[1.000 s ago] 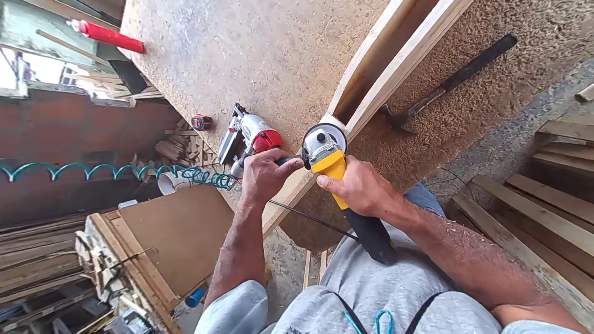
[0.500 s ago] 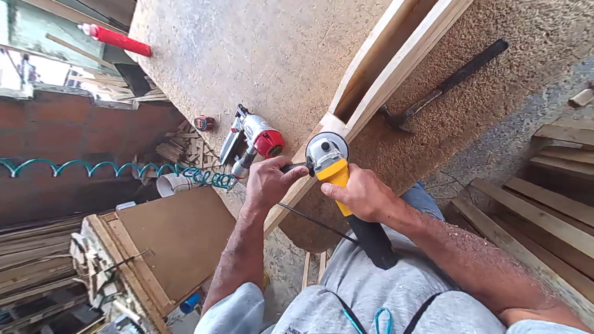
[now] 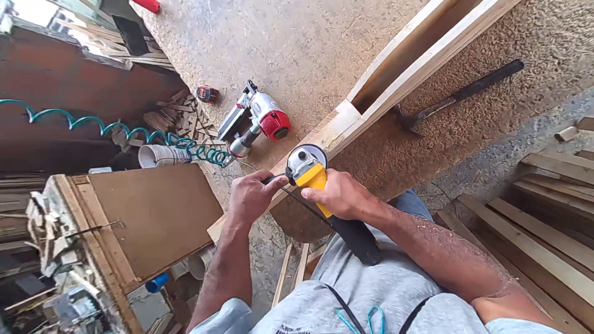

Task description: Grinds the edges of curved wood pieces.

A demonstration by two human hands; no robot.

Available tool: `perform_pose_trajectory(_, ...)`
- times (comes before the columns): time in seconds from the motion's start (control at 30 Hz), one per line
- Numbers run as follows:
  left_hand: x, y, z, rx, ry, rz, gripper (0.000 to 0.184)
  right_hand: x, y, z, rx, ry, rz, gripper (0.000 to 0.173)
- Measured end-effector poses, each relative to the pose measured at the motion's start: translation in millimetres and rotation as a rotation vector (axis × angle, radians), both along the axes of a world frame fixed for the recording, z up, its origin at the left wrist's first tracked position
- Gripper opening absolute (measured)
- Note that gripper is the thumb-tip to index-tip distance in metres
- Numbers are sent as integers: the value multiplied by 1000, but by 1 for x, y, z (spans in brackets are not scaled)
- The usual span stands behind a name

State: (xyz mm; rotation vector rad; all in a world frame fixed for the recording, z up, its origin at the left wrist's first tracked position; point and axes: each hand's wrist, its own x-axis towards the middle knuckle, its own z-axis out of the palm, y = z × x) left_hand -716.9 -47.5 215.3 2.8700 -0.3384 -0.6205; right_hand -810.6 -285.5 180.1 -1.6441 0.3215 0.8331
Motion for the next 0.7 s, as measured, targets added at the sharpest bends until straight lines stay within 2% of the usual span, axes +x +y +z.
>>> perform_pose_trajectory(0.23, 27, -63, -35, -219, 5, -75, 62, -5, -43, -2, -224, -14, -191, 66)
perform_pose_trajectory(0.3, 24, -55, -33, -207, 29, -73, 64, -8, -39, -2, -215, -5, -167, 67)
perform_pose_trajectory(0.5, -26, 22, -10, -55, -12, 11, 76, -12, 12, -7, -23, 31, 46, 68)
perform_pose_trajectory(0.57, -29, 20, -13, -76, -45, 30, 76, -11, 8, -7, -23, 34, 46, 67)
perform_pose_trajectory(0.7, -2, -34, -32, -190, 6, -36, 72, -16, -31, -4, -168, 24, -105, 69)
